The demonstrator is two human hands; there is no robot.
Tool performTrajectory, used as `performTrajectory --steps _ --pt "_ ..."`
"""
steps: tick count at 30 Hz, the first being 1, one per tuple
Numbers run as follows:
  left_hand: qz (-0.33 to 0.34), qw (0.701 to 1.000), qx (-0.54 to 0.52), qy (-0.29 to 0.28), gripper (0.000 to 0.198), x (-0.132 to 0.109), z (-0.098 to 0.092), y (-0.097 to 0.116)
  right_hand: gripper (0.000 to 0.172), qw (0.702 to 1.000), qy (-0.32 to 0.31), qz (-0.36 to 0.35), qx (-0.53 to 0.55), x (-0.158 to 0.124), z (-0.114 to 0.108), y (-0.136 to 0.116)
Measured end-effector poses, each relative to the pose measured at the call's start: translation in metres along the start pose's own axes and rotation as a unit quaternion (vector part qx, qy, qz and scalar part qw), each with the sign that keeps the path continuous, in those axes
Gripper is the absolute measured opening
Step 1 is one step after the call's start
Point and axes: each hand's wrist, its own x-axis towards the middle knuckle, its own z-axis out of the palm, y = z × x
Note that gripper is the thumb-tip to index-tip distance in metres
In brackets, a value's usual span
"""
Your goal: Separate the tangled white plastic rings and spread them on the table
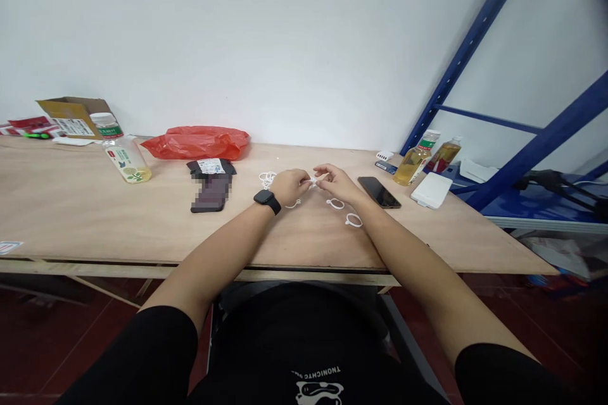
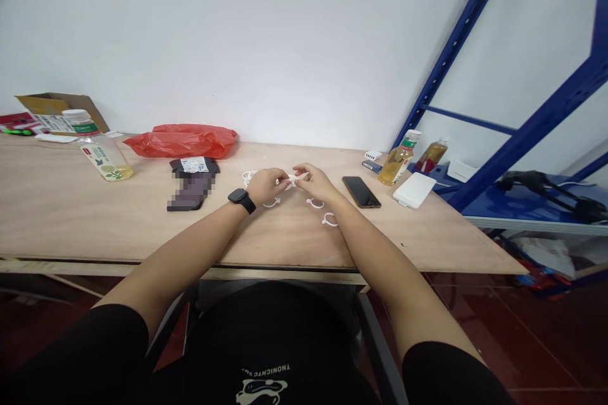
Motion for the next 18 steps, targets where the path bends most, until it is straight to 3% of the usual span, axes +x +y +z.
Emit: performTrajectory --steps 2,5,8,11,14,18 --pt "-0.033 0.999 0.003 0.014 0.018 0.001 -0.006 -0.008 0.032 0.996 -0.008 -0.001 -0.089 -0.002 -0.017 0.005" --pt "-0.094 0.995 0.022 0.029 0.018 0.001 -0.009 -0.022 0.023 0.978 -0.1 0.084 -0.161 -0.006 -0.041 0.015" --pt "-0.153 0.987 0.049 -0.007 0.021 0.0 -0.005 -0.03 0.023 0.964 -0.166 0.109 -0.173 -0.008 -0.054 0.022" --pt "-0.185 0.981 0.048 -0.028 0.028 -0.001 0.0 -0.028 0.016 0.968 -0.168 0.089 -0.167 -0.008 -0.053 0.023" --pt "-0.186 0.982 0.039 0.003 0.032 -0.001 0.0 -0.018 0.008 0.973 -0.151 0.072 -0.158 -0.007 -0.041 0.022" --pt "-0.103 0.994 0.018 0.022 0.031 -0.002 -0.004 -0.003 0.002 0.974 -0.138 0.023 -0.18 -0.008 -0.023 0.018"
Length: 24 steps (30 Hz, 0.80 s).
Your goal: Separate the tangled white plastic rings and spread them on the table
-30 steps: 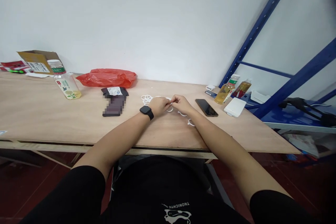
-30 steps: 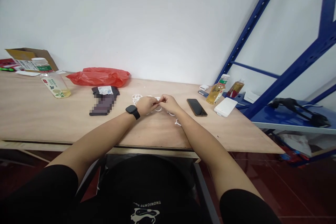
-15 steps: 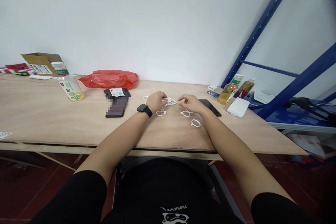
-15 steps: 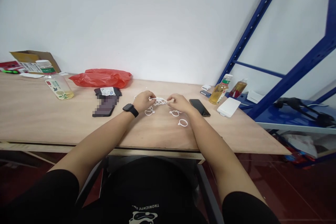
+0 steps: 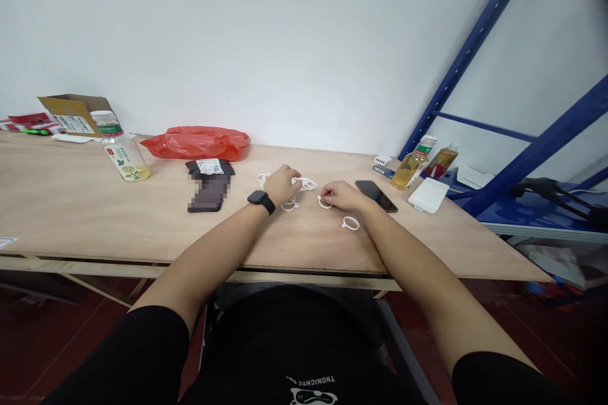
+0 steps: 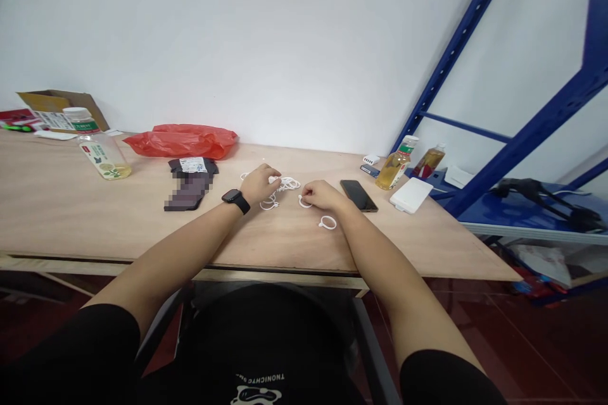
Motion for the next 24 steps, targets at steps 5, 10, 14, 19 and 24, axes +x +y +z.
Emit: performTrajectory --steps 5,10,14,19,24 --pt "0.096 0.994 -0.031 -0.051 0.034 -0.005 0.004 0.011 0.01 0.996 0.07 -0.048 -0.03 -0.002 0.011 -0.022" --pt "0.067 0.982 -0.157 -0.082 0.034 -0.003 0.011 0.008 0.01 0.989 0.115 -0.088 -0.027 -0.005 0.015 -0.035" --pt "-0.005 0.953 -0.287 -0.098 0.031 0.0 0.015 0.002 0.012 0.985 0.131 -0.105 -0.042 -0.005 0.018 -0.037" --pt "-0.012 0.939 -0.332 -0.09 0.027 0.002 0.019 -0.002 0.015 0.972 0.136 -0.149 -0.123 -0.006 0.021 -0.039" --pt "-0.038 0.934 -0.354 -0.034 0.021 0.003 0.018 0.004 0.018 0.965 0.152 -0.155 -0.146 -0.005 0.023 -0.045"
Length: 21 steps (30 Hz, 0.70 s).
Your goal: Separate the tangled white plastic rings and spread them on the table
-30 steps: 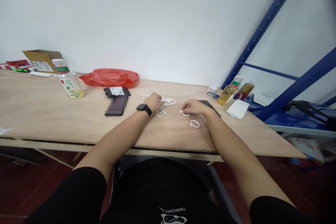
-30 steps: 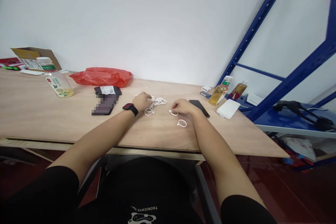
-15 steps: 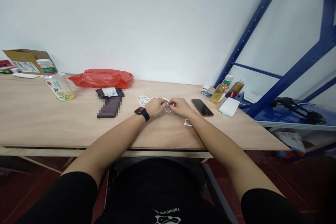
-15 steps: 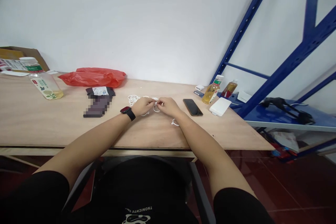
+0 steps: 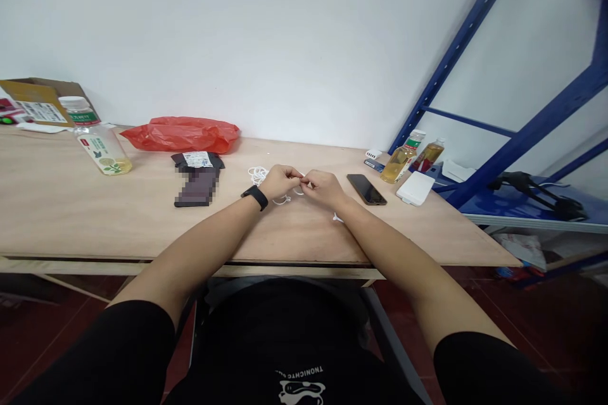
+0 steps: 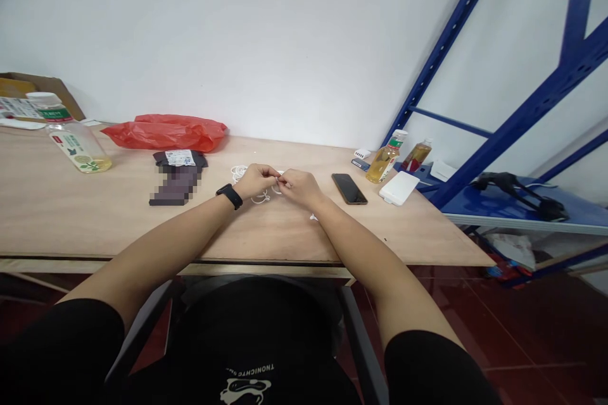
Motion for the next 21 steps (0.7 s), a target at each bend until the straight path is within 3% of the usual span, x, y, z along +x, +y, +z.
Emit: performTrajectory --steps 7,12,15,18,21 --pt "-0.031 0.998 -0.053 0.019 0.021 0.002 0.003 0.004 0.018 0.999 0.013 0.014 0.039 0.002 0.004 -0.005" --pt "-0.029 0.997 -0.075 -0.003 0.026 0.006 0.002 -0.004 0.018 1.0 0.005 0.005 0.026 0.005 0.012 -0.01" --pt "0.012 1.0 0.003 0.024 0.029 0.009 -0.006 -0.009 0.024 0.998 0.007 0.006 0.063 0.007 0.005 -0.005" --pt "0.077 0.98 0.167 0.076 0.029 0.01 -0.019 -0.015 0.033 0.995 -0.015 0.059 0.08 0.005 -0.01 0.013" --pt "0.073 0.957 0.27 0.075 0.029 0.009 -0.028 -0.019 0.027 0.985 -0.097 0.131 0.063 0.0 -0.026 0.036"
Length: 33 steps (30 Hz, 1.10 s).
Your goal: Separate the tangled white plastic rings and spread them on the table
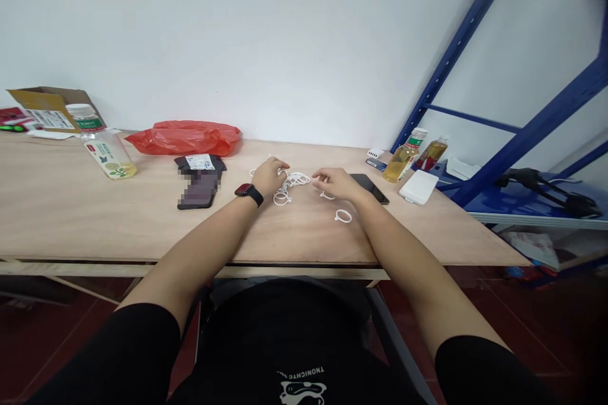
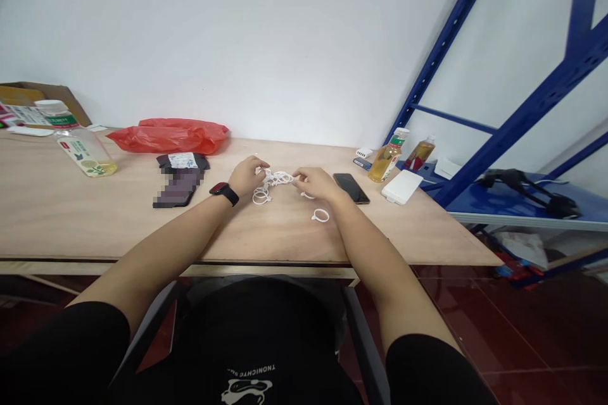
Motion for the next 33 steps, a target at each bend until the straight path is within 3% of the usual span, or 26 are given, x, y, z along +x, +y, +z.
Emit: performTrajectory --steps 5,7,10,15,21,28,33 --pt "-0.034 0.996 0.055 -0.068 0.027 -0.006 0.003 0.001 0.025 0.986 -0.128 0.109 0.009 -0.003 -0.013 0.022" --pt "-0.028 0.997 0.049 -0.051 0.032 -0.008 0.005 0.006 0.023 0.982 -0.14 0.124 0.03 -0.002 -0.011 0.023" --pt "-0.003 0.999 0.034 -0.018 0.033 -0.009 0.005 0.014 0.018 0.984 -0.145 0.094 0.047 -0.001 -0.004 0.021" --pt "0.059 0.995 0.006 -0.082 0.03 -0.013 0.003 0.028 0.01 0.996 -0.085 0.024 0.029 0.001 0.014 0.015" --pt "0.056 0.991 -0.024 -0.121 0.032 -0.018 0.008 0.034 0.015 0.996 0.005 -0.039 0.076 -0.001 0.027 -0.008" --pt "-0.01 0.978 -0.171 -0.115 0.023 -0.012 0.016 0.027 0.013 0.991 0.088 -0.079 0.063 -0.001 0.028 -0.022" --pt "-0.067 0.946 -0.306 -0.077 0.022 -0.006 0.027 0.02 0.016 0.989 0.104 -0.078 0.075 -0.002 0.028 -0.021"
